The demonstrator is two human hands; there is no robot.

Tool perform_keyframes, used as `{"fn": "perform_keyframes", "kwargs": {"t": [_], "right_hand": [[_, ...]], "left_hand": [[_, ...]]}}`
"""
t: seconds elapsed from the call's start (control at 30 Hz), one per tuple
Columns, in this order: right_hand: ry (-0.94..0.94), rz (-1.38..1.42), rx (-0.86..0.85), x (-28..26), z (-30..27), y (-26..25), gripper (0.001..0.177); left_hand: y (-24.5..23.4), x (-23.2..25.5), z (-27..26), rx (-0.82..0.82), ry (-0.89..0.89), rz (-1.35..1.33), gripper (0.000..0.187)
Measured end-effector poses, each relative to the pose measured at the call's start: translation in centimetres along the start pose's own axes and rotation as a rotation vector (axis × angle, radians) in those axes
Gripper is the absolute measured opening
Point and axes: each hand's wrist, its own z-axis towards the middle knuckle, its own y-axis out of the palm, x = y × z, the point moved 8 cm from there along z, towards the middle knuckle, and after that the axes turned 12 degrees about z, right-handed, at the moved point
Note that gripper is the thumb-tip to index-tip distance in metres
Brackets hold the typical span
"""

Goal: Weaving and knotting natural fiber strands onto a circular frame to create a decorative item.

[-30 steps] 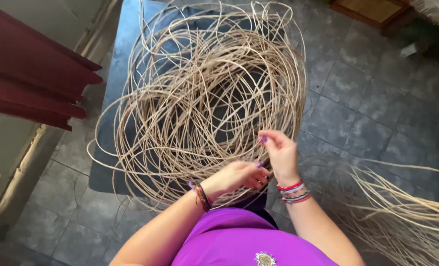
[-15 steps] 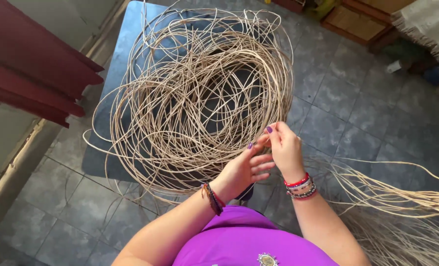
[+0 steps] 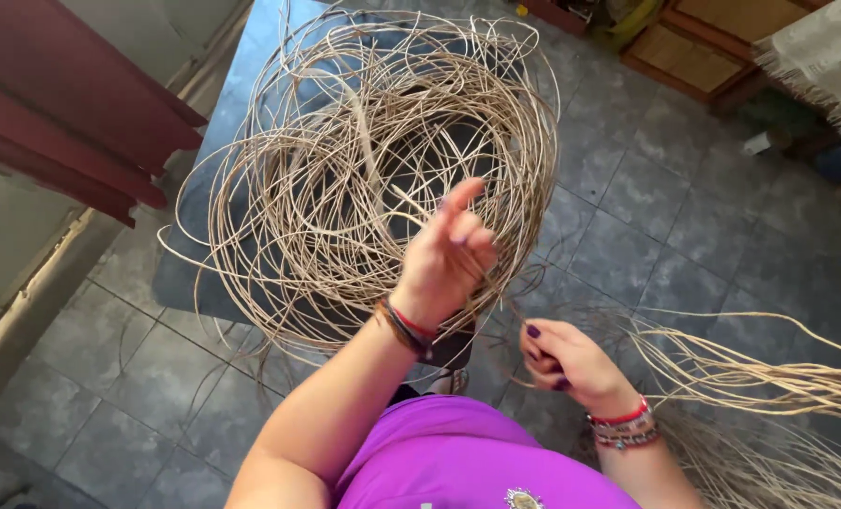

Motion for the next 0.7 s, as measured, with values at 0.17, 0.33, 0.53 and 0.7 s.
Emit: {"fn": "perform_keyframes", "kwargs": {"t": [0.17,0.33,0.53,0.7], "right_hand": [[-0.249,-1.09,0.24,-3.3,-1.9,-4.5,0.037],[-0.561,-1.155,0.113,-4.8,-0.1,4.5,0.031],[-0.525,-1.056,0.187,-4.5,0.5,4.8,0.019],[-0.447,-1.044,0.31,-5.7,-1.8,2.5,0.023]], "left_hand": [[-1.3,3.3,-0.5,0.298,0.172,0.168,0.028],[-0.7,-4.5,-2.7,0.238,0.087,0.922,0.043],[-0.8,-3.3,-2.0,0.126,0.048,0.897,0.043],[-2.9,4.2,-1.3,0.276,0.176,0.279,0.034]]}}
